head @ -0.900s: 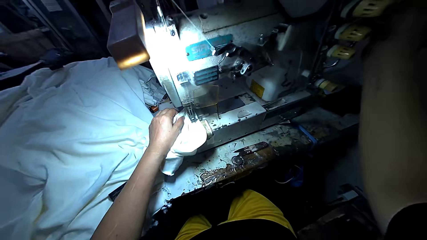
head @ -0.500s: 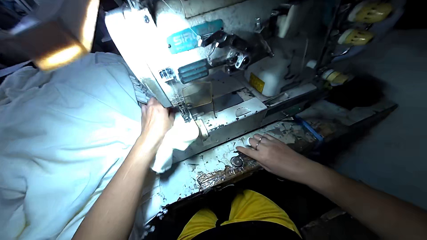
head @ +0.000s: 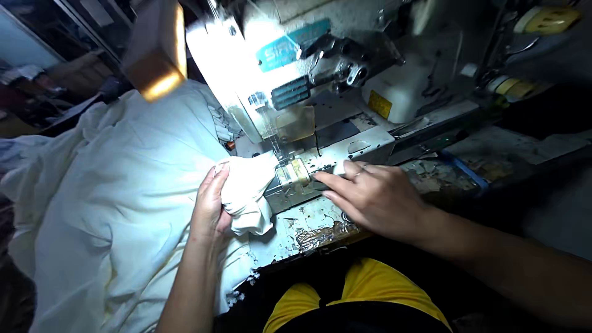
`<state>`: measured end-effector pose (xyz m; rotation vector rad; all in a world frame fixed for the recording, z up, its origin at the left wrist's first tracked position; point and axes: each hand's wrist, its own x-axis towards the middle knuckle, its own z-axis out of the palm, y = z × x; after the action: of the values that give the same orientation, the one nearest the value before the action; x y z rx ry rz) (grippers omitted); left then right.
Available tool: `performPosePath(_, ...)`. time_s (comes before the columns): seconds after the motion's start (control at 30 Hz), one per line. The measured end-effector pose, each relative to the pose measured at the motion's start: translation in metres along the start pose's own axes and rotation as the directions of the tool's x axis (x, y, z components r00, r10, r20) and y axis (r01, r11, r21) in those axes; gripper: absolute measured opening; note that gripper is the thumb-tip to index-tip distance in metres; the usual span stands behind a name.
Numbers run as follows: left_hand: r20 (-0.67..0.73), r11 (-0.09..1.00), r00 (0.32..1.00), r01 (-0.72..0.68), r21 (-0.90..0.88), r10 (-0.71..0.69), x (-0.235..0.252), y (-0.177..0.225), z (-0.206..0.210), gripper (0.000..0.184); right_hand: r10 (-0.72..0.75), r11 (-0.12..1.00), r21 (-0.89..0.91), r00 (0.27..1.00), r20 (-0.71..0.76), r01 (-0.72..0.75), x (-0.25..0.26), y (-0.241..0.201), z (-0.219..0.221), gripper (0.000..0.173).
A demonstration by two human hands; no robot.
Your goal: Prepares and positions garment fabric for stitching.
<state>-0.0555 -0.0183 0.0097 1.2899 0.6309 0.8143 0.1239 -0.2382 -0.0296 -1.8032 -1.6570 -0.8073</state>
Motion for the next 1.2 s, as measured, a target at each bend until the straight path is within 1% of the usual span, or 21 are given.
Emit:
performPosePath(0.13, -0.002, 0.998, 1.000, -0.017, -0.059, 0.017, 0.006, -0.008, -0.004, 0.027, 0.056, 0.997, -0.056, 0.998, 0.037, -0.054, 0.048, -0.027, 0.029, 0.025)
performPosePath(0.2, 0.004, 0.997, 1.000, -0.014, -0.072, 0.015, 0.008, -0.010, -0.007, 0.027, 0.011, 1.000, -0.005, 0.998, 0.058, -0.011, 0.060, -0.036, 0.045, 0.032)
performPosePath(0.27, 0.009, 0.996, 1.000, 0.007, -0.085, -0.007, 0.011, -0.013, -0.011, 0.027, -0.050, 0.996, 0.072, 0.998, 0.048, 0.047, 0.065, -0.042, 0.060, 0.025)
performPosePath(0.3, 0.015, 0.995, 1.000, 0.016, -0.099, -0.015, 0.012, -0.014, -0.012, 0.027, -0.082, 0.989, 0.126, 0.996, 0.025, 0.078, 0.065, -0.044, 0.064, 0.016)
performPosePath(0.37, 0.033, 0.994, 0.999, 0.021, -0.108, -0.018, 0.007, -0.013, -0.014, 0.026, -0.126, 0.944, 0.310, 0.992, 0.014, 0.115, 0.059, -0.051, 0.064, 0.010)
performPosePath(0.43, 0.069, 0.997, 0.997, 0.023, -0.074, -0.018, -0.002, -0.011, -0.018, 0.026, -0.197, 0.784, 0.616, 0.972, 0.128, 0.078, 0.043, -0.064, 0.049, 0.011)
performPosePath(0.47, 0.089, 0.998, 0.996, 0.024, -0.060, -0.018, -0.007, -0.010, -0.020, 0.027, -0.255, 0.706, 0.705, 0.951, 0.173, 0.061, 0.033, -0.073, 0.041, 0.012)
performPosePath(0.5, 0.109, 0.998, 0.994, 0.026, -0.056, -0.020, -0.012, -0.010, -0.022, 0.028, -0.281, 0.688, 0.722, 0.944, 0.173, 0.073, 0.023, -0.081, 0.036, 0.018)
performPosePath(0.57, 0.118, 0.998, 0.992, 0.038, -0.051, -0.032, -0.019, -0.010, -0.025, 0.027, -0.190, 0.778, 0.624, 0.973, 0.135, 0.065, 0.010, -0.083, 0.028, 0.047)
performPosePath(0.6, 0.113, 0.997, 0.993, 0.048, -0.064, -0.041, -0.020, -0.011, -0.026, 0.026, -0.105, 0.860, 0.508, 0.990, 0.091, 0.045, 0.011, -0.076, 0.026, 0.052)
performPosePath(0.67, 0.092, 0.995, 0.995, 0.050, -0.082, -0.043, -0.020, -0.012, -0.026, 0.025, 0.027, 0.973, 0.231, 1.000, 0.002, -0.027, 0.022, -0.053, 0.029, 0.049)
performPosePath(0.77, 0.055, 0.996, 0.998, 0.046, -0.082, -0.042, -0.020, -0.012, -0.023, 0.025, 0.042, 0.999, 0.003, 0.999, 0.015, -0.042, 0.049, -0.038, 0.036, 0.032)
performPosePath(0.87, 0.145, 0.998, 0.989, 0.026, -0.062, -0.016, -0.027, -0.011, -0.026, 0.025, -0.023, 0.998, 0.064, 0.997, 0.077, 0.018, 0.074, -0.035, 0.060, 0.019)
performPosePath(0.93, 0.332, 0.998, 0.943, -0.042, 0.041, 0.026, -0.039, -0.008, -0.030, 0.021, -0.056, 0.980, 0.195, 0.996, 0.068, 0.042, 0.077, -0.033, 0.060, 0.022)
performPosePath(0.97, 0.456, 0.981, 0.888, -0.134, 0.141, 0.056, -0.045, -0.006, -0.034, 0.019, -0.078, 0.970, 0.233, 0.995, 0.057, 0.062, 0.071, -0.035, 0.054, 0.025)
performPosePath(1.0, 0.577, 0.924, 0.813, -0.276, 0.263, 0.079, -0.051, -0.003, -0.039, 0.027, -0.091, 0.967, 0.241, 0.995, 0.047, 0.077, 0.059, -0.037, 0.048, 0.027)
performPosePath(1.03, 0.672, 0.816, 0.736, -0.440, 0.376, 0.087, -0.057, 0.000, -0.046, 0.043, -0.093, 0.971, 0.227, 0.995, 0.043, 0.081, 0.042, -0.037, 0.045, 0.030)
performPosePath(1.07, 0.710, 0.640, 0.694, -0.600, 0.479, 0.120, -0.065, 0.002, -0.056, 0.054, -0.088, 0.979, 0.188, 0.994, 0.063, 0.075, 0.023, -0.033, 0.045, 0.032)
performPosePath(1.1, 0.691, 0.443, 0.693, -0.696, 0.565, 0.205, -0.077, 0.005, -0.068, 0.054, -0.081, 0.990, 0.127, 0.991, 0.103, 0.068, 0.004, -0.024, 0.049, 0.036)
performPosePath(1.13, 0.621, 0.293, 0.706, -0.708, 0.643, 0.341, -0.089, 0.007, -0.084, 0.048, -0.069, 0.996, 0.064, 0.985, 0.161, 0.059, -0.014, -0.015, 0.053, 0.041)
performPosePath(1.2, 0.377, 0.161, 0.725, -0.553, 0.818, 0.577, -0.111, 0.010, -0.129, 0.042, -0.038, 0.998, 0.058, 0.980, 0.196, 0.027, -0.040, -0.007, 0.056, 0.050)
